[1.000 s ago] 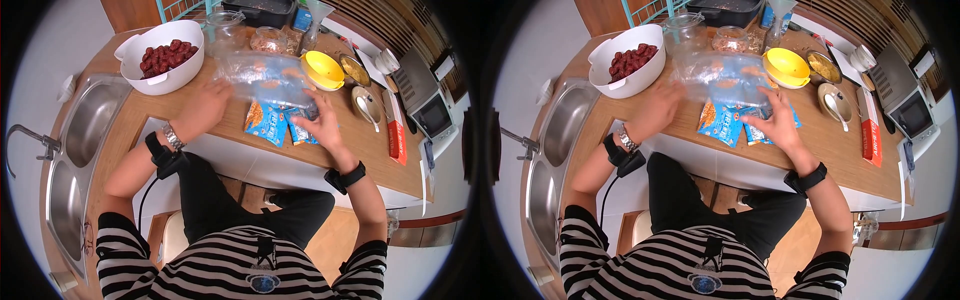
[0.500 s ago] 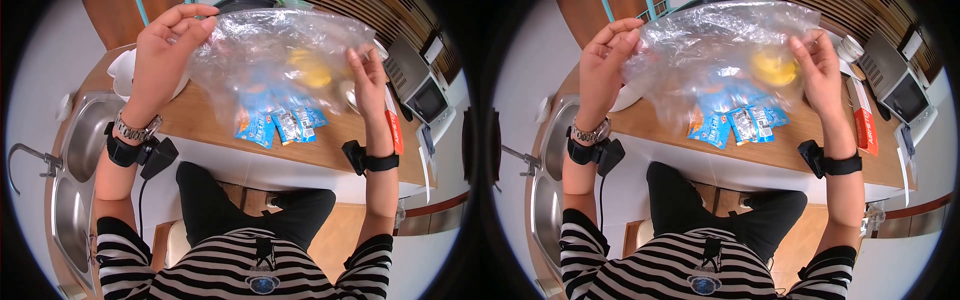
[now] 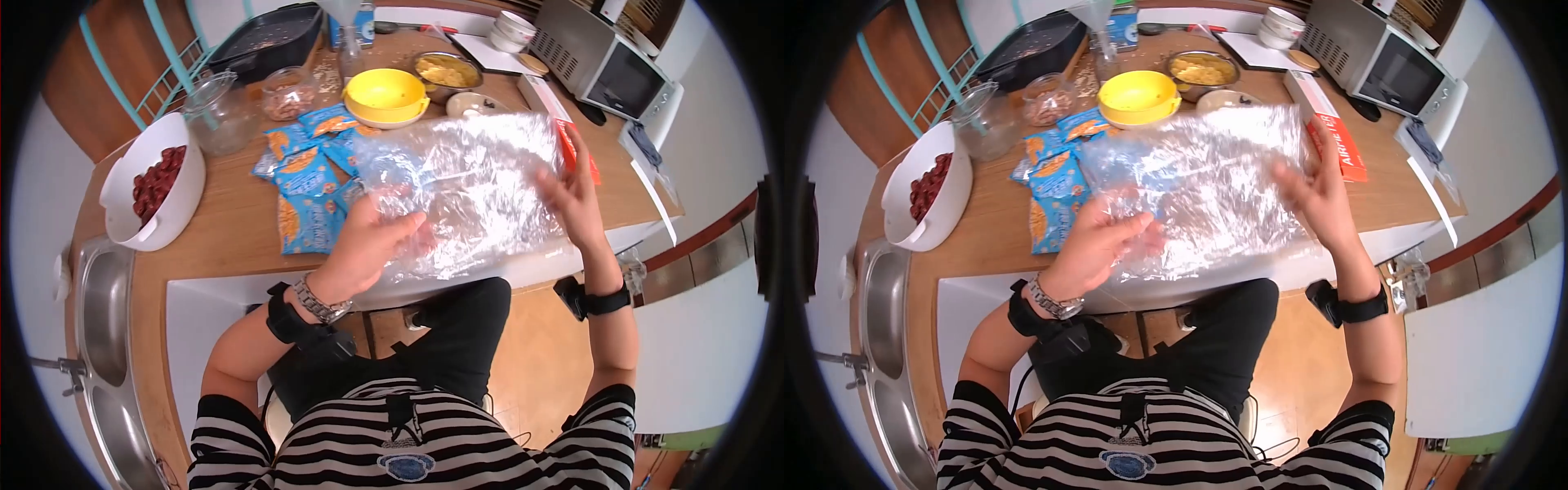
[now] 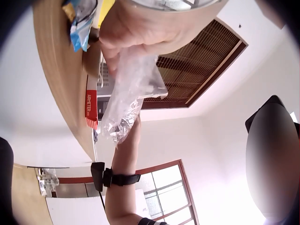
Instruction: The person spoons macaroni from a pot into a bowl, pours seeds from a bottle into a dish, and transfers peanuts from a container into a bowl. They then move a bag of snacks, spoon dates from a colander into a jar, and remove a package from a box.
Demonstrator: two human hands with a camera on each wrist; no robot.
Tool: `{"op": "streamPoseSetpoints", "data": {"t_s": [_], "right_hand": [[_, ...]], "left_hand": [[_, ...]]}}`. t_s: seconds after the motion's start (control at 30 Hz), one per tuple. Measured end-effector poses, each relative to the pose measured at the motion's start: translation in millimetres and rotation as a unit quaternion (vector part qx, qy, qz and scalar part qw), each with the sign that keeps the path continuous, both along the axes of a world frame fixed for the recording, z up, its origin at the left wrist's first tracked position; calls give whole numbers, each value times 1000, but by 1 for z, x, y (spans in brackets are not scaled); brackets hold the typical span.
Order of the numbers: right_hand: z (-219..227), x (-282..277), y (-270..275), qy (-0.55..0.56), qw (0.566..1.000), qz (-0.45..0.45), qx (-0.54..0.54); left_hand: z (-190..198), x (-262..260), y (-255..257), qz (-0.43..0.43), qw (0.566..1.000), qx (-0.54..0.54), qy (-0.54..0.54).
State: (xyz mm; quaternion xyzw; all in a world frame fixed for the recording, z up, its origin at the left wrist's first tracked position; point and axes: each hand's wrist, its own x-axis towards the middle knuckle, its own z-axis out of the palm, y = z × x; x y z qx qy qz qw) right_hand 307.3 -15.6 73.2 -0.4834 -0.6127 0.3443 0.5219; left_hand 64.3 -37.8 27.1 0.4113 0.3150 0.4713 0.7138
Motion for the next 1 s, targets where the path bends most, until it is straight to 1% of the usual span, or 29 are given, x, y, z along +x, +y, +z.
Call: {"op": "streamPoseSetpoints", "data": {"t_s": [0.03,0.07,0.13,0.17,0.2,0.23,0.27,0.3,0.33,0.37,0.4,0.43,0.47,0.5,0.53,0.57,0.6,0.67,0.7,0.73,0.8,0.83,0.87,0.93,1.0], "right_hand": [[-4,9,-8,-23,1000,-19,-2],[-8,24,-9,-28,999,-22,-4],[-17,60,-9,-104,984,21,-140],[-21,73,-7,-104,984,18,-142],[-24,85,-2,-137,975,24,-171],[-28,94,2,-169,964,30,-201],[-33,102,8,-168,964,27,-203],[-38,108,15,-171,968,35,-179],[-41,113,23,-174,972,44,-154],[-41,118,32,-207,965,44,-157],[-40,118,41,-208,965,42,-157],[-39,114,49,-309,947,42,-75],[-38,111,57,-406,913,41,8],[-40,109,65,-408,912,40,7],[-44,108,72,-455,884,13,105],[-45,106,78,-496,845,-13,200],[-41,104,80,-497,844,-14,199],[-30,101,84,-575,778,-154,199],[-33,118,97,-593,761,-202,168],[-36,125,101,-594,761,-203,166],[-41,137,107,-634,716,-293,3],[-39,147,116,-601,767,-211,-74],[-44,153,120,-601,767,-212,-73],[-37,138,113,-544,793,-214,-173],[-37,144,118,-537,798,-211,-175]], "left_hand": [[-5,6,2,-30,999,-10,10],[-6,14,1,-33,999,-11,5],[-6,27,-2,-100,994,-10,43],[-11,32,-2,-88,990,32,102],[-13,37,-3,-93,990,32,102],[-13,44,-5,13,950,207,235],[-13,48,-7,119,852,370,352],[-8,51,-7,130,797,433,400],[-4,55,-8,127,798,433,398],[-1,61,-9,89,734,487,464],[0,68,-9,50,661,535,524],[-2,76,-9,31,640,547,540],[-7,83,-5,30,640,547,538],[-16,89,0,4,635,551,541],[-24,94,5,-23,630,556,543],[-30,99,9,-27,627,549,552],[-34,102,12,-27,628,550,550],[-40,107,16,-44,623,541,563],[-40,109,16,-44,623,542,562],[-41,111,16,-34,621,540,567],[-41,116,16,-25,617,539,572],[-41,117,17,-16,613,543,573],[-41,120,18,-6,609,547,574],[-43,125,20,0,610,550,570],[-45,131,20,3,611,552,568]]}}
